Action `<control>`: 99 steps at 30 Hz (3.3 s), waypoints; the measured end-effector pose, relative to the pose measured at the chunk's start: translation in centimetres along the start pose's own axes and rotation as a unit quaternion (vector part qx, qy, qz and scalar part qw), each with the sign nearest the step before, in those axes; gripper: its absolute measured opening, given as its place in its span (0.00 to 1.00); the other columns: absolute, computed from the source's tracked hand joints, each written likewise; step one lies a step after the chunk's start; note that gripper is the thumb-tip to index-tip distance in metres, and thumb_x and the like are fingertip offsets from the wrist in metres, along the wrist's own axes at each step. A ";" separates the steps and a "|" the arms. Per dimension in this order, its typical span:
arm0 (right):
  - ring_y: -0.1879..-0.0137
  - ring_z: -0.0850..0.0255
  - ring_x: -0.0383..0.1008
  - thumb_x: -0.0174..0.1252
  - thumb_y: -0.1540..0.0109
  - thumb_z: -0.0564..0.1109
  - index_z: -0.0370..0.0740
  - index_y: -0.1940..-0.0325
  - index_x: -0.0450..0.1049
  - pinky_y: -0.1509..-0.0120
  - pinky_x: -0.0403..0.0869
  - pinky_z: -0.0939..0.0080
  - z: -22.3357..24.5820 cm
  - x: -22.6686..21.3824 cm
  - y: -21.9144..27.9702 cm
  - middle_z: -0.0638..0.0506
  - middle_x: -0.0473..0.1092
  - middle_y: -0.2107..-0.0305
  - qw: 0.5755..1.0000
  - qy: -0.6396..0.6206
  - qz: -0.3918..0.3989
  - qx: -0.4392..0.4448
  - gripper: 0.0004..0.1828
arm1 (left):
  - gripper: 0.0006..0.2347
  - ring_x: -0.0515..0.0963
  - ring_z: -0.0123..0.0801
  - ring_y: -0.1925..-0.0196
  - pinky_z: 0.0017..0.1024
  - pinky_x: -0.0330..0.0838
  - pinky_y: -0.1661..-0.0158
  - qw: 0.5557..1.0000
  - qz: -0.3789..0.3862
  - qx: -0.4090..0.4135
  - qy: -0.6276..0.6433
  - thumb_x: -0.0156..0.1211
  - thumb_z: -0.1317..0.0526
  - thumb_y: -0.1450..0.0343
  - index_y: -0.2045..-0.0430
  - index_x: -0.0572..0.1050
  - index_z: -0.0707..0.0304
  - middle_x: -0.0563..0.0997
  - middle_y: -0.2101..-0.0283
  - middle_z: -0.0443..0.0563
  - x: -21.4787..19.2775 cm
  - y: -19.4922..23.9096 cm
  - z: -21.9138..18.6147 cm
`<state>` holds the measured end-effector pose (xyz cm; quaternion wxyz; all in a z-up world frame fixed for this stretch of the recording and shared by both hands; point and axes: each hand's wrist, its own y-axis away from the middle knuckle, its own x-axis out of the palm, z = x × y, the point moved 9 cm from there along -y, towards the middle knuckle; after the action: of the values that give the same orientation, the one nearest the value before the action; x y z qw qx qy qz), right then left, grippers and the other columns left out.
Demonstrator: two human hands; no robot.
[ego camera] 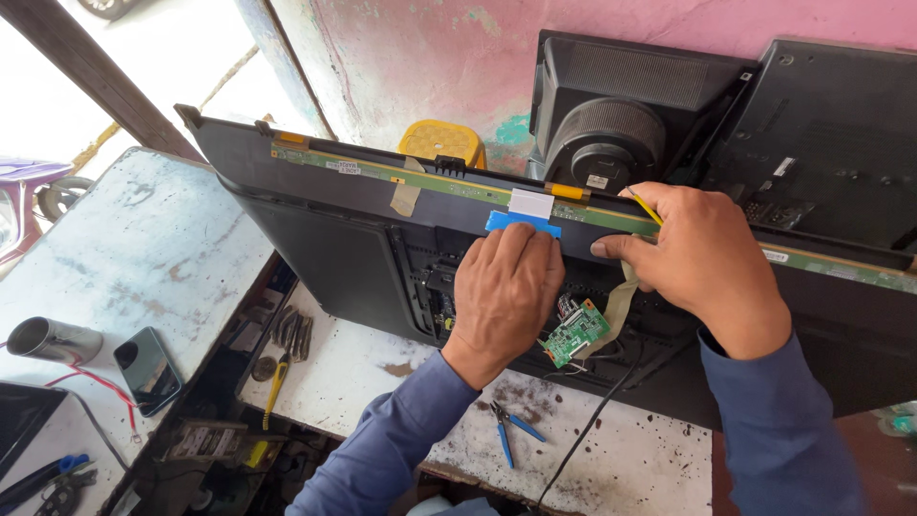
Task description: The person uses a yellow-handled screwdriver to work on a circuit board attached to the back of a disassembled television. They repeatedly press and adjust a small area near a blue-taped section while holding the board steady with their other hand.
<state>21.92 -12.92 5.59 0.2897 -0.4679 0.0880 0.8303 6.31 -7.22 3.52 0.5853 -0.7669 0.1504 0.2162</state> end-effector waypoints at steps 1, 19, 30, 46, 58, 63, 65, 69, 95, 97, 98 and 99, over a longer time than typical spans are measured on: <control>0.82 0.59 0.77 0.71 0.48 0.48 0.38 0.56 0.79 0.73 0.72 0.58 0.0 0.0 0.0 0.46 0.72 0.89 1.000 -0.002 0.000 0.000 0.19 | 0.05 0.76 0.44 0.63 0.37 0.69 0.61 1.000 -0.010 -0.003 0.013 0.65 0.68 0.28 0.64 0.75 0.70 0.74 0.64 0.54 0.0 0.1 0.1; 0.82 0.59 0.78 0.72 0.48 0.49 0.37 0.54 0.79 0.73 0.74 0.60 -0.6 0.1 -0.5 0.46 0.74 0.87 1.000 -0.018 0.004 -0.004 0.22 | 0.05 0.80 0.47 0.66 0.37 0.73 0.69 0.976 -0.058 -0.154 0.140 0.61 0.70 0.26 0.60 0.73 0.63 0.76 0.59 0.54 1.7 1.8 2.5; 0.81 0.59 0.78 0.71 0.48 0.48 0.38 0.57 0.80 0.72 0.73 0.60 -0.7 0.4 -0.6 0.46 0.74 0.87 1.000 -0.011 0.005 0.005 0.19 | 0.04 0.79 0.44 0.70 0.37 0.72 0.71 0.966 -0.063 -0.202 0.151 0.61 0.69 0.26 0.61 0.73 0.63 0.76 0.62 0.53 1.8 2.4 3.2; 0.81 0.60 0.78 0.74 0.46 0.53 0.38 0.55 0.80 0.72 0.72 0.59 -0.7 0.5 -0.8 0.45 0.74 0.87 1.000 0.021 0.001 0.007 0.22 | 0.02 0.74 0.37 0.70 0.33 0.68 0.69 0.950 -0.085 -0.222 0.202 0.60 0.68 0.24 0.61 0.74 0.64 0.73 0.66 0.51 2.1 3.4 4.2; 0.80 0.60 0.79 0.72 0.49 0.49 0.35 0.49 0.78 0.72 0.74 0.60 -0.5 0.6 -0.4 0.44 0.76 0.83 1.000 0.013 -0.010 -0.004 0.27 | 0.24 0.73 0.31 0.69 0.30 0.69 0.67 0.998 0.006 0.039 -0.046 0.60 0.67 0.30 0.37 0.70 0.76 0.69 0.66 0.48 2.1 4.2 0.0; 0.80 0.60 0.78 0.72 0.49 0.49 0.36 0.47 0.78 0.72 0.74 0.59 -0.2 0.5 -0.3 0.45 0.75 0.83 1.000 0.014 -0.020 -0.014 0.28 | 0.24 0.72 0.30 0.71 0.29 0.69 0.68 0.997 0.020 0.042 -0.054 0.59 0.64 0.29 0.37 0.69 0.78 0.68 0.66 0.48 2.5 4.3 -0.2; 0.80 0.59 0.78 0.72 0.49 0.49 0.36 0.50 0.78 0.70 0.73 0.59 -0.2 0.5 -0.4 0.44 0.75 0.84 0.999 0.024 -0.019 -0.014 0.26 | 0.25 0.72 0.30 0.71 0.30 0.69 0.68 0.999 0.028 0.029 -0.024 0.59 0.64 0.30 0.36 0.69 0.79 0.67 0.67 0.49 2.5 4.3 0.0; 0.80 0.59 0.78 0.72 0.49 0.49 0.38 0.51 0.79 0.69 0.73 0.58 -0.2 0.6 -0.2 0.45 0.75 0.84 1.000 0.024 -0.019 0.002 0.24 | 0.26 0.73 0.31 0.71 0.30 0.70 0.67 0.999 0.030 0.013 0.030 0.60 0.66 0.30 0.36 0.68 0.79 0.66 0.69 0.49 2.0 4.5 0.4; 0.65 0.52 0.80 0.72 0.44 0.44 0.35 0.44 0.77 0.62 0.76 0.56 7.8 1.6 4.4 0.41 0.77 0.55 0.973 0.017 -0.225 -0.047 0.25 | 0.34 0.75 0.48 0.54 0.43 0.64 0.50 0.982 0.174 0.042 0.067 0.75 0.40 0.46 0.54 0.73 0.63 0.77 0.61 0.53 -3.0 -4.6 13.0; 0.64 0.57 0.79 0.71 0.46 0.44 0.37 0.42 0.74 0.66 0.76 0.61 8.0 3.9 3.8 0.43 0.74 0.52 0.967 -0.070 -0.244 -0.027 0.29 | 0.32 0.76 0.48 0.53 0.43 0.63 0.50 0.981 0.179 0.038 0.072 0.76 0.41 0.47 0.55 0.73 0.61 0.78 0.60 0.53 -2.8 -4.4 13.3; 0.59 0.59 0.78 0.70 0.46 0.42 0.36 0.40 0.72 0.65 0.77 0.64 8.5 4.3 4.0 0.41 0.70 0.49 0.952 -0.078 -0.290 -0.054 0.30 | 0.33 0.76 0.48 0.53 0.44 0.63 0.50 0.981 0.170 0.043 0.080 0.76 0.41 0.47 0.55 0.73 0.61 0.78 0.61 0.53 -2.8 -4.3 13.2; 0.53 0.60 0.77 0.69 0.46 0.41 0.36 0.39 0.69 0.65 0.78 0.67 9.0 4.6 4.2 0.40 0.66 0.47 0.935 -0.088 -0.333 -0.084 0.32 | 0.33 0.76 0.48 0.53 0.44 0.63 0.50 0.982 0.161 0.046 0.082 0.76 0.41 0.47 0.54 0.73 0.61 0.78 0.61 0.53 -2.9 -4.2 13.4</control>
<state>11.19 -10.75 6.18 0.5159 -0.4177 -0.1689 0.7286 3.76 6.76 5.51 0.5632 -0.7200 0.3291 0.2370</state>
